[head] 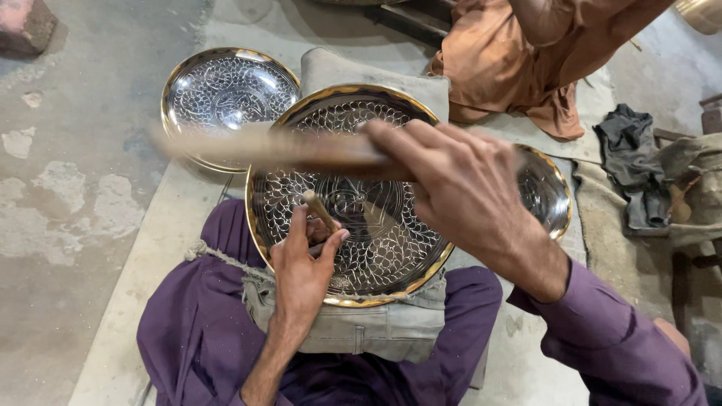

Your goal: The person sits cross-legged on the floor with a decorative metal tray on their lap, holds a small chisel against the tray surface, and strikes the chisel with a wooden mallet to engrave an ornamental pattern, repeatedly repositioning the chisel across the tray.

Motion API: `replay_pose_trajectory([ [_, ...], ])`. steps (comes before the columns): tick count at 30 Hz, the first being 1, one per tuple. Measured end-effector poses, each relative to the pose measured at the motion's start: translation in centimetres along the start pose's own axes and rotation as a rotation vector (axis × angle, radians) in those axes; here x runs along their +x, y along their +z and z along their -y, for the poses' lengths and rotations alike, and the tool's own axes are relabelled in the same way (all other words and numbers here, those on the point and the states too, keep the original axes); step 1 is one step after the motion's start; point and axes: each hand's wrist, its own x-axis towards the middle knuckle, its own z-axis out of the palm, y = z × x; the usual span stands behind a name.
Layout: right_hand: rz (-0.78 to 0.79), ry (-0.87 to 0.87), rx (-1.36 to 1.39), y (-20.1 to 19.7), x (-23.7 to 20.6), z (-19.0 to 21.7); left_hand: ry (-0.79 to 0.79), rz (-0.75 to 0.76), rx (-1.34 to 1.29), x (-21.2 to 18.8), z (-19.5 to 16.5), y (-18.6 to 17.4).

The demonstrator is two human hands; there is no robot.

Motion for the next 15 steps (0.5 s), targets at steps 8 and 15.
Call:
replay_pose_trajectory([
  [8, 0.049, 0.04, -0.063, -0.3, -0.2, -0.6, 0.018, 0.033, 0.022, 0.3, 1.0, 0.3],
  [15, 0.175, 0.147, -0.075, -0.3, -1.4, -1.4, 0.045, 0.04, 0.054, 0.2, 0.8, 0.2],
])
